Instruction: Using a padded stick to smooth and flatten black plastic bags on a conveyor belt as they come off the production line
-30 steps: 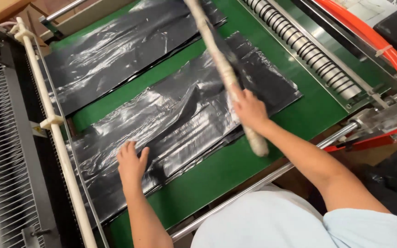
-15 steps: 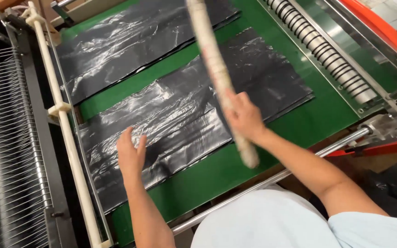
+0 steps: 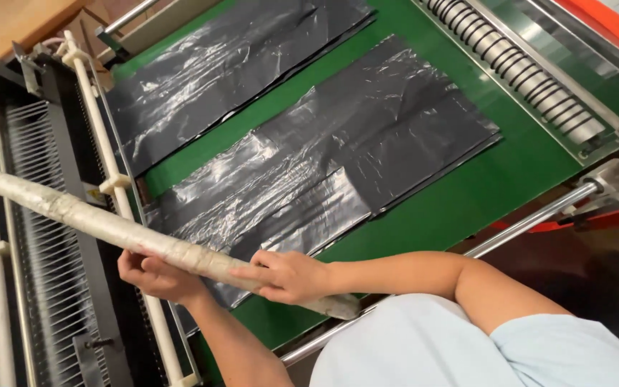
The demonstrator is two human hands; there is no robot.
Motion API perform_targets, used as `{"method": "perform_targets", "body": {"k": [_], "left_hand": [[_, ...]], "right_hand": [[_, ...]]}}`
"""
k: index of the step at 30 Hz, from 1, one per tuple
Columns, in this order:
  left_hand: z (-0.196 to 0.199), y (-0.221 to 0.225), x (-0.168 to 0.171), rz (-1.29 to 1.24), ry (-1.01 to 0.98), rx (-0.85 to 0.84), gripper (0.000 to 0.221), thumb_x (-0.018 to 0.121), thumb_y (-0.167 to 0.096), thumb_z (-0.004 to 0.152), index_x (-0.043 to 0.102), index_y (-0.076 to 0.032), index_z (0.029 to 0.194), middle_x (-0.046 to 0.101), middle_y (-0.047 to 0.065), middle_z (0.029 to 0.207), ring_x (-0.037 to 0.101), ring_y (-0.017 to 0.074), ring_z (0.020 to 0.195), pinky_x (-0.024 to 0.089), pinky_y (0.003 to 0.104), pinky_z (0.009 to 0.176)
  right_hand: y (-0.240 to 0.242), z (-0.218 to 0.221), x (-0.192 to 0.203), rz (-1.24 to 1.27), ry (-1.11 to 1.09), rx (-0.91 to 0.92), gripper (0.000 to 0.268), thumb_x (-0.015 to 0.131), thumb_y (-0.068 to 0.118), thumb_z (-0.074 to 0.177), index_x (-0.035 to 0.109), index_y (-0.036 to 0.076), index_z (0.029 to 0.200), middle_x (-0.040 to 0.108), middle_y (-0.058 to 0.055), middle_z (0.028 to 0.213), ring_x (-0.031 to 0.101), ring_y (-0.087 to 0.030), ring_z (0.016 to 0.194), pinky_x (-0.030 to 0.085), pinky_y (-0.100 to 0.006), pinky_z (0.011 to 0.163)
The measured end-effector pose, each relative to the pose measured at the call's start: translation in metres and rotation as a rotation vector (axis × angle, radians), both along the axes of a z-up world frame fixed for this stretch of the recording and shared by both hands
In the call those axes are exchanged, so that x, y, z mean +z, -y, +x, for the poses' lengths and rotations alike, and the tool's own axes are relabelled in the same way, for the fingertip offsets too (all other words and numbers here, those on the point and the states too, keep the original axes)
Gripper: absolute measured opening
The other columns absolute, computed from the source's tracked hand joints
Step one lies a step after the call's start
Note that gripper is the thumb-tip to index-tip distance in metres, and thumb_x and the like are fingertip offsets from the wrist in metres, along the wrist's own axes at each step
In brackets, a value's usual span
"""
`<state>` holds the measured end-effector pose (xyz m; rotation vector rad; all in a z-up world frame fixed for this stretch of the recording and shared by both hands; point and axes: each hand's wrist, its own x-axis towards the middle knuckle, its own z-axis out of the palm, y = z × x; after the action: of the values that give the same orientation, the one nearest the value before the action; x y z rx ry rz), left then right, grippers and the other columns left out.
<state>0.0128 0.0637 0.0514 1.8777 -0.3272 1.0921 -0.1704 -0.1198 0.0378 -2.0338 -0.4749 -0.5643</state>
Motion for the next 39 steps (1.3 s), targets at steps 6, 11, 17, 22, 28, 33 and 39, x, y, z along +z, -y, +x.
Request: {"method": "perform_targets", "body": {"k": [6, 11, 17, 22, 28, 33, 39], "left_hand": [[0.011, 0.014, -0.021, 0.273, -0.137, -0.118, 0.058, 0.038, -0.06, 0.107, 0.063, -0.011, 0.124, 0.067, 0.01, 0.106, 0.066, 0.0297, 0.099, 0.05, 0.038, 0.089], [-0.005, 0.044, -0.032, 0.661, -0.394, -0.191, 0.042, 0.056, -0.04, 0.103, 0.061, -0.006, 0.127, 0.064, 0.017, 0.119, 0.058, 0.0385, 0.114, 0.05, 0.053, 0.093], [-0.016, 0.069, -0.044, 1.006, -0.815, -0.234, 0.058, 0.054, -0.057, 0.096, 0.055, -0.016, 0.138, 0.053, 0.008, 0.142, 0.046, 0.036, 0.134, 0.051, 0.057, 0.098], [-0.017, 0.084, -0.058, 1.179, -0.976, -0.274, 0.061, 0.05, -0.063, 0.094, 0.049, -0.026, 0.143, 0.044, 0.0, 0.153, 0.035, 0.03, 0.145, 0.049, 0.057, 0.104], [-0.023, 0.089, -0.05, 1.247, -1.073, -0.296, 0.063, 0.052, -0.063, 0.093, 0.049, -0.028, 0.145, 0.043, -0.002, 0.155, 0.032, 0.028, 0.148, 0.052, 0.055, 0.1], [-0.026, 0.075, -0.018, 0.84, -0.694, -0.434, 0.047, 0.062, -0.042, 0.096, 0.061, -0.011, 0.133, 0.062, 0.016, 0.131, 0.056, 0.0383, 0.125, 0.048, 0.053, 0.101], [-0.01, 0.043, -0.014, 0.33, -0.388, -0.356, 0.054, 0.049, -0.049, 0.104, 0.051, -0.01, 0.141, 0.056, 0.015, 0.135, 0.055, 0.0328, 0.124, 0.055, 0.045, 0.09]], "right_hand": [[0.025, -0.001, -0.002, -0.167, -0.055, -0.261, 0.057, 0.057, 0.031, 0.088, 0.051, 0.029, 0.145, 0.054, -0.005, 0.1, 0.065, -0.03, 0.085, 0.057, -0.042, 0.066], [0.111, 0.012, -0.064, -0.281, -0.322, -0.6, 0.034, 0.06, 0.042, 0.083, 0.059, 0.024, 0.112, 0.058, 0.001, 0.091, 0.069, -0.024, 0.078, 0.057, -0.036, 0.063], [0.213, -0.024, -0.028, -0.357, -0.465, -0.909, 0.037, 0.059, 0.033, 0.088, 0.054, 0.02, 0.122, 0.061, -0.005, 0.097, 0.071, -0.031, 0.079, 0.057, -0.044, 0.063], [0.245, -0.041, -0.044, -0.451, -0.48, -0.997, 0.055, 0.055, 0.027, 0.094, 0.046, 0.025, 0.148, 0.051, -0.007, 0.101, 0.068, -0.036, 0.079, 0.057, -0.047, 0.062], [0.245, -0.037, -0.04, -0.411, -0.414, -1.022, 0.058, 0.057, 0.026, 0.095, 0.043, 0.023, 0.152, 0.049, -0.008, 0.1, 0.066, -0.036, 0.082, 0.056, -0.048, 0.061], [0.213, -0.027, -0.029, -0.308, -0.167, -0.889, 0.056, 0.061, 0.026, 0.091, 0.051, 0.022, 0.145, 0.052, -0.007, 0.102, 0.067, -0.034, 0.085, 0.057, -0.046, 0.064], [0.113, 0.005, -0.029, -0.144, 0.04, -0.596, 0.045, 0.063, 0.036, 0.086, 0.064, 0.025, 0.13, 0.058, -0.002, 0.097, 0.067, -0.026, 0.078, 0.058, -0.035, 0.063]]}}
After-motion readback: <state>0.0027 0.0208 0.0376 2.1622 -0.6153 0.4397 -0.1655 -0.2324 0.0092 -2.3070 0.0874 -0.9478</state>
